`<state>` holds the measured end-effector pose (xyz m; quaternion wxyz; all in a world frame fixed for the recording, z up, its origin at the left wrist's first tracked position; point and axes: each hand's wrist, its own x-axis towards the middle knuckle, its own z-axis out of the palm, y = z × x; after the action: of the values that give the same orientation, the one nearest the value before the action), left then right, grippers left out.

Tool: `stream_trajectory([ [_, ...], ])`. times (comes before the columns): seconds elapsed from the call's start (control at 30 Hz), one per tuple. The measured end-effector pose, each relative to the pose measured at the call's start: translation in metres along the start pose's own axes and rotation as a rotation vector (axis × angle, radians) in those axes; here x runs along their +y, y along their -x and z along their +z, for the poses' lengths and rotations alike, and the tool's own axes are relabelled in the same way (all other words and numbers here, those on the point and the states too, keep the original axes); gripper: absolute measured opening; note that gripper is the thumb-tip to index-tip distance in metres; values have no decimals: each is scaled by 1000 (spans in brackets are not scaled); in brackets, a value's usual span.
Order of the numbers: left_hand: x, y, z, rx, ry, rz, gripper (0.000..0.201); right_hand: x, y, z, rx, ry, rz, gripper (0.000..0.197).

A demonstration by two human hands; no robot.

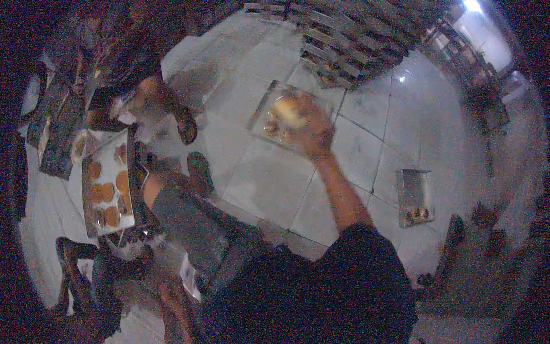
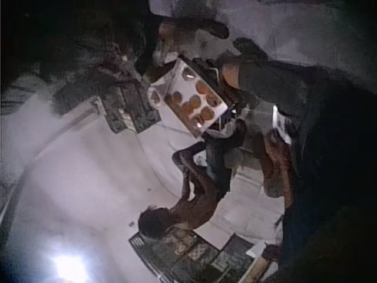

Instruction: The person sits on the floor and repeatedly picks up round baked buns from a metal tray. They place each bun into a clear plastic bag and arrange the packaged items on a separate tray. Other people are visible in the background performing similar tasks.

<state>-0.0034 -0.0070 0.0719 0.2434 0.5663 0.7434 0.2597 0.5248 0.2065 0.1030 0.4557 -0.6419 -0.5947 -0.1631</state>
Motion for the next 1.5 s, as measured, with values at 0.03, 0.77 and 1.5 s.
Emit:
stream_trajectory([
  [0.03, -18, 14, 1, -27, 15, -65, 21, 40, -19, 5, -74, 140, -9, 63],
  [0.77, 7, 95, 14, 139, 82, 12, 22, -329, 200, 96, -1321, -987, -384, 24],
  [1.5, -176, -36, -6, 620, 522, -493, 43, -440, 47, 515, -1330, -308, -177, 45],
])
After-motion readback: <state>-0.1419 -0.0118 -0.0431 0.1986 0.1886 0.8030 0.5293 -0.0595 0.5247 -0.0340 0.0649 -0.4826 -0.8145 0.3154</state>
